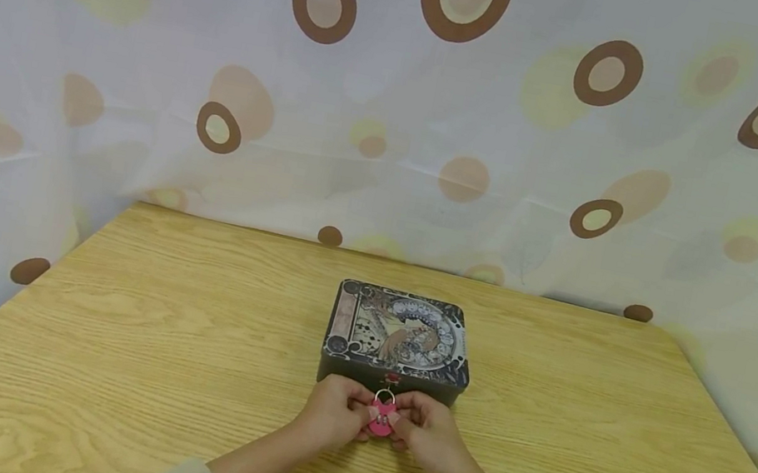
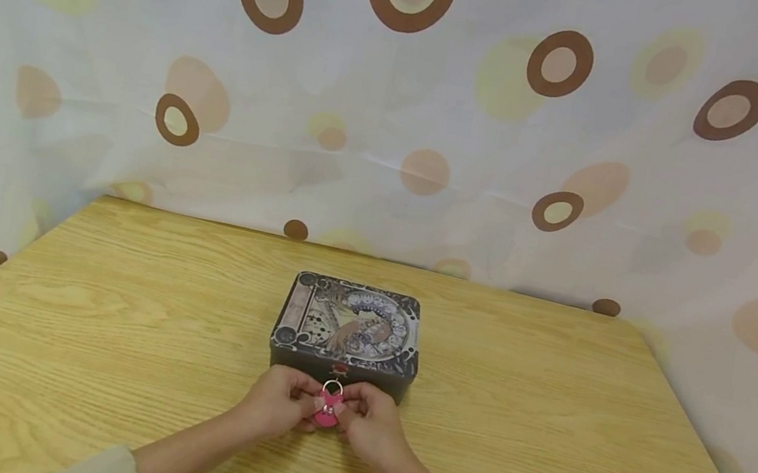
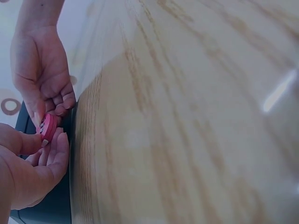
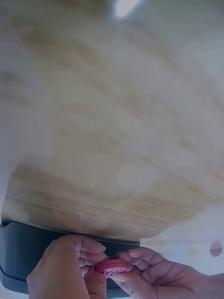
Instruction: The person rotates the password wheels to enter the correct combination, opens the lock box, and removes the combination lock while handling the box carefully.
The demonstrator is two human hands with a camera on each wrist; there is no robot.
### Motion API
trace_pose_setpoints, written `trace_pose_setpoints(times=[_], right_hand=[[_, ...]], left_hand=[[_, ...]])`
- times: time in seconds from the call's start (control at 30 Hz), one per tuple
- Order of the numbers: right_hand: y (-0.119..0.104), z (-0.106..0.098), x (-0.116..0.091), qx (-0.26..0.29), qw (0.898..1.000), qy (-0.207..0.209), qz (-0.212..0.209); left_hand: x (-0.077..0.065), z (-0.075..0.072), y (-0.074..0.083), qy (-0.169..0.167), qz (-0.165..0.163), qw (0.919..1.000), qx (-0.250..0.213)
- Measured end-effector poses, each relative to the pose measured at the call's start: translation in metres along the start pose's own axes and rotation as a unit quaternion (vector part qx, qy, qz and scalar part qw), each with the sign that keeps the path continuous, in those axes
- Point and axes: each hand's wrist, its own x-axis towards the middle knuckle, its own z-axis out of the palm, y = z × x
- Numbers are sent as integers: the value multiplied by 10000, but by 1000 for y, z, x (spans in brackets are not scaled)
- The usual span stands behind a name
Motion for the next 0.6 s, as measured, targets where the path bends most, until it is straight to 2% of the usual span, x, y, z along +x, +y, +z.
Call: trace_pose_setpoints(times=[0.33,0.6], right_hand=[[-2,0,-1,108,9999,3,134],[-2,-2,-2,155,9998,16,127]], left_hand=[[0,-1,-1,-5,74,10000,20],[1,-1,0,36,-4,10000,4]])
